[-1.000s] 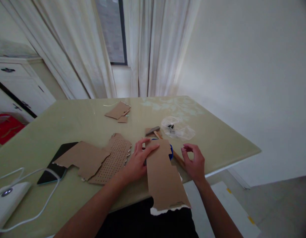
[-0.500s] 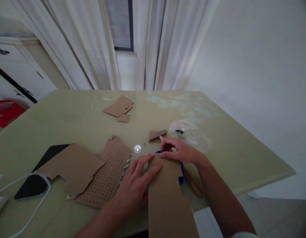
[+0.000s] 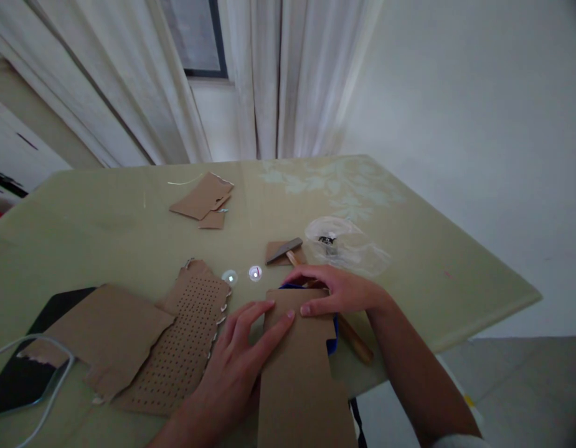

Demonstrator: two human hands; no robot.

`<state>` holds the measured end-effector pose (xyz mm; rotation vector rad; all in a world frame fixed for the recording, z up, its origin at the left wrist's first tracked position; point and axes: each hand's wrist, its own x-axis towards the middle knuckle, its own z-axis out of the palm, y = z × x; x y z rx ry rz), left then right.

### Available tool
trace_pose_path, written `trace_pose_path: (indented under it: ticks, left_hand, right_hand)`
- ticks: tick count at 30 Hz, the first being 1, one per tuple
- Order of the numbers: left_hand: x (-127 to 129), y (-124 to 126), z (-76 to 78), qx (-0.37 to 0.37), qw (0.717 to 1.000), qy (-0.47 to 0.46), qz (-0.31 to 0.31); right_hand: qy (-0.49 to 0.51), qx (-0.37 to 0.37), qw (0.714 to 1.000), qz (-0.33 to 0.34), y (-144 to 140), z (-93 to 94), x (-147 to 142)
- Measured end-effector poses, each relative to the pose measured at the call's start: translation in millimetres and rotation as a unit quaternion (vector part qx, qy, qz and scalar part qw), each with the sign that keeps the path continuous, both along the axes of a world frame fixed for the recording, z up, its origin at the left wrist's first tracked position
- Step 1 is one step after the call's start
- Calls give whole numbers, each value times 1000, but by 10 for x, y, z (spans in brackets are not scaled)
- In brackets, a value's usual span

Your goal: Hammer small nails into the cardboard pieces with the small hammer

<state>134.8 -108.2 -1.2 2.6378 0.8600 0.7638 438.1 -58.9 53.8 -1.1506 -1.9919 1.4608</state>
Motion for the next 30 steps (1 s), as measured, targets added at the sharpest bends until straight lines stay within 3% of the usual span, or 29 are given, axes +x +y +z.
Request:
trace_pose_path:
  ticks: [7,11,21,30]
  left_hand:
    - [-16,-40,-54,-19,1000,3,0]
    - [-23,-83,-108,-36,999,-10,-1]
    - [-1,-88,-100,-40,999,-20,-4]
    - [-3,-93,-96,-69,997,-26,-5]
  right_hand:
    - [6,22,999,31,5,8,-47]
    - [22,-6,999,30,10,-3,-52]
    - [166,-73,983,18,28,-35,-72]
    - [251,-69,965,-36,-46,-91,-222]
